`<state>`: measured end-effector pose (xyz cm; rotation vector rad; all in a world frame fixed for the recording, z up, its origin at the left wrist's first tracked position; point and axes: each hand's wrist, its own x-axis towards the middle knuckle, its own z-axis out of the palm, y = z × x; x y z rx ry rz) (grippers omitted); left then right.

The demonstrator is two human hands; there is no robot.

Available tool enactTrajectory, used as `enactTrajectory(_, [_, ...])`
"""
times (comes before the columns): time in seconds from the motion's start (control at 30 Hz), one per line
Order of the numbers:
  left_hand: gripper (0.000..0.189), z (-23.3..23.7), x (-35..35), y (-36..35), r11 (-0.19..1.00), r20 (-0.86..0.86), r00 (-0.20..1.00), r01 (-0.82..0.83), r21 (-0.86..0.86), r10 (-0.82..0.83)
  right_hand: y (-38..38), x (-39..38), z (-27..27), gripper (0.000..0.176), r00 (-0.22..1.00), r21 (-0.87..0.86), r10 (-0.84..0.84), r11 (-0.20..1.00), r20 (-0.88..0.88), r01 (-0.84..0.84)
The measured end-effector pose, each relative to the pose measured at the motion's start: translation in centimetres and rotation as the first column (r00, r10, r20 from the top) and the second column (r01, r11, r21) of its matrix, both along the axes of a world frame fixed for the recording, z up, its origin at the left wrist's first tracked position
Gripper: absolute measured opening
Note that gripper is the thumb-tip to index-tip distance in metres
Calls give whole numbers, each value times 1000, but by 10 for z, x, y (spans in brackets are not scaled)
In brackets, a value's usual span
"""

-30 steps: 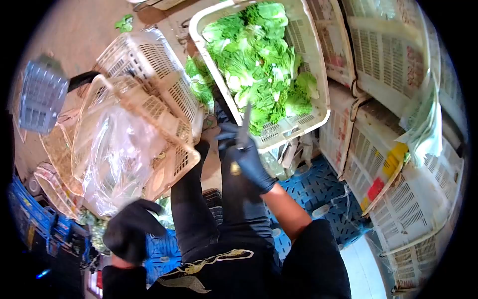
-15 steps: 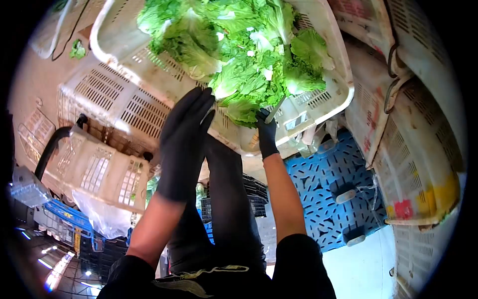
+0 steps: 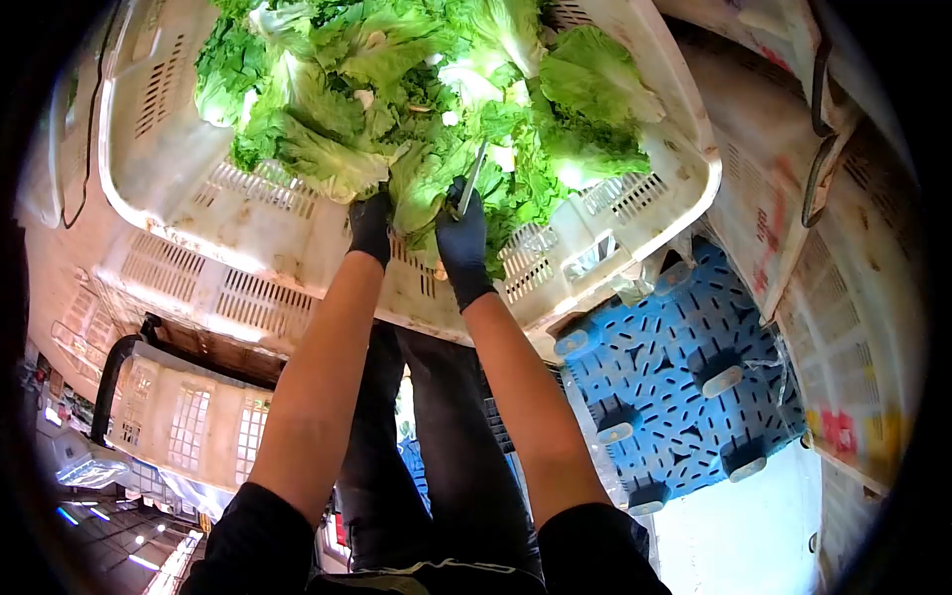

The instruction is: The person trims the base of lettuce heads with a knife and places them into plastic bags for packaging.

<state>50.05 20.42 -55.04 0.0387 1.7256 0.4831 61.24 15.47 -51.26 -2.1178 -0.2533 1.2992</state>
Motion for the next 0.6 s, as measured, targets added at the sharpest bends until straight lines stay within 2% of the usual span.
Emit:
enactTrajectory(0.07, [37, 7, -7, 12, 980, 58, 994, 98, -173, -89, -2, -6, 3, 51, 982, 51, 141, 988, 129, -148])
enactTrajectory(0.1, [36, 3, -13, 10, 969, 92, 984, 165, -184, -150, -1, -8, 7, 52, 959, 67, 207, 972, 195, -224])
enactTrajectory(0.13, [34, -1, -17, 8, 954, 127, 970, 231, -191, -210, 0, -7, 10, 56, 961, 71, 226, 968, 159, -239])
enactTrajectory(0.17, [33, -5, -21, 5, 935, 161, 950, 296, -197, -267, 1, -8, 14, 56, 974, 64, 194, 977, 119, -203])
enactTrajectory(0.27, [34, 8, -11, 5, 901, 114, 904, 422, -100, -411, 2, -7, 17, 58, 994, 43, 111, 993, 8, -111])
enactTrajectory(0.33, [35, 9, -11, 2, 941, 135, 937, 332, -62, -321, 0, -4, 15, 59, 996, 21, 65, 998, -61, -63])
enactTrajectory(0.37, [35, 8, -9, 2, 958, 149, 949, 285, -38, -276, 0, -3, 14, 59, 994, 39, 109, 993, -28, -108])
enactTrajectory(0.47, [18, 16, 0, 6, 959, 86, 963, 263, -109, -255, -5, 0, 3, 59, 965, 84, 236, 966, 110, -246])
enactTrajectory(0.6, [14, 20, -8, 5, 913, 257, 905, 383, -142, -339, 2, 2, 12, 58, 973, 50, 202, 977, 110, -208])
